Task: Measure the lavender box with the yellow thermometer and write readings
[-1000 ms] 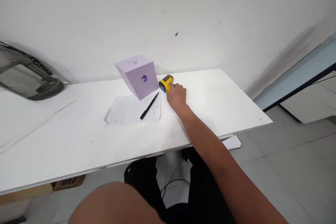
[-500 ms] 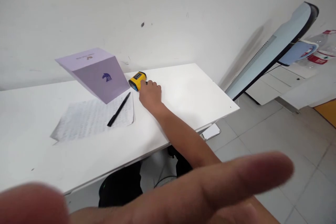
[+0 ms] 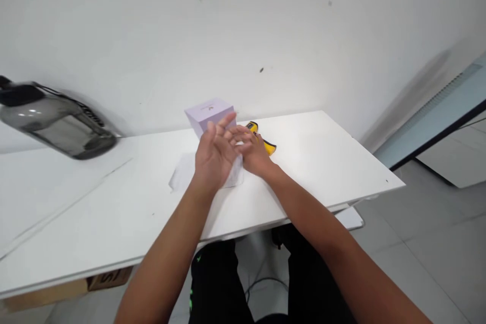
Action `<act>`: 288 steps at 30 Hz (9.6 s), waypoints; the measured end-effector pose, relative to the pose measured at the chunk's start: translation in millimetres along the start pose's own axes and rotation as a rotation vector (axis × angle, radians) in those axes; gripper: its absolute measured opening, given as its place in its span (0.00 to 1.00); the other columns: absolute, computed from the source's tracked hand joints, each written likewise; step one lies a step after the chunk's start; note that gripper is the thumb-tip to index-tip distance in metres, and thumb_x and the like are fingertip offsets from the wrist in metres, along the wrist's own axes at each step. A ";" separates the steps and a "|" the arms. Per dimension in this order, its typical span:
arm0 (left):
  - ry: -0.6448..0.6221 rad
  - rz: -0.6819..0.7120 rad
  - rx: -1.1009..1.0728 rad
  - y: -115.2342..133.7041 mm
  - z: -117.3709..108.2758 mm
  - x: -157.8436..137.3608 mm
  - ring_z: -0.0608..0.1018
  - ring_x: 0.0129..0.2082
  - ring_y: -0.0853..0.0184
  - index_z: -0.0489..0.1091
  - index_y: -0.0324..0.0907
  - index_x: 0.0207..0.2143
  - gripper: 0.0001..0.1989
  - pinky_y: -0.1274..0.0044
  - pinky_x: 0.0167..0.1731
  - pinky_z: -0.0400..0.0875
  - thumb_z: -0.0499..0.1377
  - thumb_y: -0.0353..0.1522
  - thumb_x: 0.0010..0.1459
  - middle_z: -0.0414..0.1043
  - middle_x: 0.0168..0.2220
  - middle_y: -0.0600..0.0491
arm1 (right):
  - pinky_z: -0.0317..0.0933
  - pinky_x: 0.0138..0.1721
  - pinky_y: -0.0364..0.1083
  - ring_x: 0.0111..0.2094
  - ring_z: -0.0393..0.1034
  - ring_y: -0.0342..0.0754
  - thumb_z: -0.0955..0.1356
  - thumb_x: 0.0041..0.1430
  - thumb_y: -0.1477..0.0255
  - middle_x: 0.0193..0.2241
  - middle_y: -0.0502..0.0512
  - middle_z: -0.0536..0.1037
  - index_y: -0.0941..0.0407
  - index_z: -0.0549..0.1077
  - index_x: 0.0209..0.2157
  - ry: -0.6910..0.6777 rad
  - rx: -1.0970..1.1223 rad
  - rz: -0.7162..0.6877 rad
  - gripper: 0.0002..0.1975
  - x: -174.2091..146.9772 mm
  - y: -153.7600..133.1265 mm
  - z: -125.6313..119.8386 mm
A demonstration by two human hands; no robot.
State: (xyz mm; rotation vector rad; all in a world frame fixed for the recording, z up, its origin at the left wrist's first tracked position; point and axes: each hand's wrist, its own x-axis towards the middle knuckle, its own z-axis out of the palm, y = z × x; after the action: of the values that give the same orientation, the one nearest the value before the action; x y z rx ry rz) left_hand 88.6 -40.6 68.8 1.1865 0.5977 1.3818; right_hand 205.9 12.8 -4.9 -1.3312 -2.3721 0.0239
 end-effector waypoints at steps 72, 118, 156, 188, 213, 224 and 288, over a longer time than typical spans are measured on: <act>-0.015 -0.297 1.372 -45.7 -86.5 1.2 0.76 0.31 0.63 0.56 0.43 0.65 0.30 0.75 0.30 0.60 0.54 0.40 0.61 0.73 0.26 0.56 | 0.54 0.27 0.43 0.23 0.61 0.43 0.63 0.59 0.64 0.17 0.48 0.66 0.56 0.69 0.19 -0.026 0.827 0.314 0.17 -14.0 -5.2 8.8; 0.006 -0.339 1.313 -42.3 -84.7 1.0 0.75 0.30 0.65 0.61 0.47 0.62 0.30 0.76 0.29 0.59 0.59 0.42 0.58 0.68 0.24 0.59 | 0.55 0.26 0.43 0.21 0.60 0.43 0.62 0.58 0.61 0.14 0.47 0.64 0.55 0.68 0.18 0.042 0.934 0.412 0.19 -11.9 3.6 9.6; 0.213 -0.199 1.789 -73.3 -94.7 2.4 0.60 0.66 0.53 0.61 0.36 0.63 0.29 0.58 0.64 0.47 0.46 0.41 0.65 0.60 0.64 0.38 | 0.40 0.63 0.66 0.64 0.54 0.63 0.62 0.64 0.68 0.62 0.67 0.65 0.55 0.64 0.62 0.298 -0.072 0.357 0.25 -6.3 1.1 20.2; 0.746 -0.192 1.305 -66.4 -109.2 13.4 0.62 0.66 0.53 0.36 0.30 0.69 0.47 0.67 0.60 0.62 0.47 0.51 0.58 0.52 0.68 0.36 | 0.60 0.59 0.51 0.58 0.66 0.57 0.63 0.59 0.70 0.56 0.63 0.73 0.52 0.65 0.62 0.369 0.312 0.290 0.28 -9.6 -0.2 29.4; 0.746 -0.204 1.305 -63.6 -112.1 17.0 0.75 0.55 0.58 0.57 0.42 0.66 0.31 0.71 0.50 0.69 0.48 0.40 0.61 0.70 0.59 0.44 | 0.60 0.56 0.50 0.52 0.70 0.56 0.69 0.52 0.66 0.50 0.58 0.77 0.54 0.70 0.60 0.177 0.763 0.183 0.31 4.4 -0.1 22.3; 0.721 -0.263 1.299 -59.0 -107.8 14.2 0.74 0.56 0.60 0.57 0.46 0.66 0.29 0.72 0.52 0.69 0.46 0.38 0.63 0.69 0.60 0.47 | 0.61 0.54 0.50 0.51 0.71 0.55 0.71 0.50 0.64 0.50 0.57 0.77 0.53 0.72 0.57 0.193 0.803 0.177 0.31 13.5 2.3 34.1; 0.711 -0.266 1.205 -55.2 -89.3 14.7 0.71 0.58 0.59 0.58 0.47 0.66 0.27 0.66 0.60 0.59 0.48 0.38 0.65 0.68 0.60 0.45 | 0.63 0.45 0.50 0.46 0.69 0.54 0.55 0.70 0.62 0.47 0.64 0.72 0.59 0.62 0.58 0.402 0.327 0.421 0.23 0.6 33.7 2.2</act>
State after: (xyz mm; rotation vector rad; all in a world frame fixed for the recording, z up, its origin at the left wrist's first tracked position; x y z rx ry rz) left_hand 34.8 9.9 -7.3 1.3775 2.2153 1.1549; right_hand 232.2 32.0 -13.9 -1.4812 -1.6491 0.2325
